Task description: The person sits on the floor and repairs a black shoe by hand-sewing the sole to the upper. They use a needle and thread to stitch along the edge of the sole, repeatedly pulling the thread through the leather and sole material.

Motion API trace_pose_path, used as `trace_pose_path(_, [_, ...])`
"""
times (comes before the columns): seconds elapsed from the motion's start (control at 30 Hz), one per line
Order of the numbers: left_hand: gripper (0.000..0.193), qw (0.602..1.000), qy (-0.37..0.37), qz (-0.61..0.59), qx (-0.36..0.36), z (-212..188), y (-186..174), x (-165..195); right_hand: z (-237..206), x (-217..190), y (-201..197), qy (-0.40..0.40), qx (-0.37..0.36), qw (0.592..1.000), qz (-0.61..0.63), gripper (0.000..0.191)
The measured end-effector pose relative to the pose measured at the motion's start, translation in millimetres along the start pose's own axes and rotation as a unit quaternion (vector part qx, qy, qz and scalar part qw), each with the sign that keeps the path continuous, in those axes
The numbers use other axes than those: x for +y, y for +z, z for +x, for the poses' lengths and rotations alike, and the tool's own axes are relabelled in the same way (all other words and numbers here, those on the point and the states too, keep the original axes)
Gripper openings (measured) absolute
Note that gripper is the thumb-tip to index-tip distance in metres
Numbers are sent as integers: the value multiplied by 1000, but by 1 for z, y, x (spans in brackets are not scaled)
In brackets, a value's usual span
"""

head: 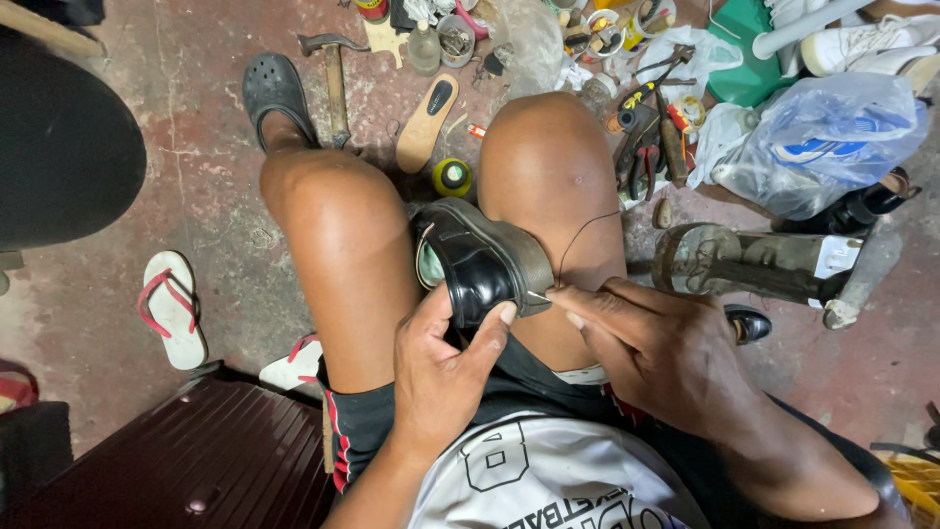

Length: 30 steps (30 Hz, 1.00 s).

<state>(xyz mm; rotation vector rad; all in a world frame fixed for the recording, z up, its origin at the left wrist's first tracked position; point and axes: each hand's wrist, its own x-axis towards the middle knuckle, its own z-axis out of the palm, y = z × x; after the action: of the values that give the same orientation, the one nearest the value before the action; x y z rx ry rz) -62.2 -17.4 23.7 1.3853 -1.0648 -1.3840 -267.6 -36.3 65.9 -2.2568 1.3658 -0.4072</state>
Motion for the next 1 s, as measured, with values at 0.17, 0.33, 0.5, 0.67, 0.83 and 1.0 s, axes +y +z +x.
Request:
trace_pose_path(0.17, [15, 999, 39, 11, -1, -1, 2, 6, 0, 1, -7, 11, -12, 1000, -12, 31])
trace_pose_path(0.33, [20, 996, 46, 70, 10, 1, 5, 10, -1, 6, -10, 3, -20, 1000, -13, 33])
trace_pose_path(0.5, [22, 991, 87, 97, 19, 1, 8, 10, 1, 5, -11, -12, -9, 999, -35, 33])
trace_pose_path(0.67, [21, 980, 123, 155, 19, 3, 9, 6, 5, -3, -19, -19, -61, 991, -115, 53])
trace_pose_path(0.83, [20, 970, 160, 184, 14, 2, 11, 2, 11, -3, -24, -58, -121, 978, -159, 54])
trace_pose_path(1.0, [16, 959, 177, 221, 13, 3, 9, -6, 26, -1, -17, -97, -121, 979, -132, 42])
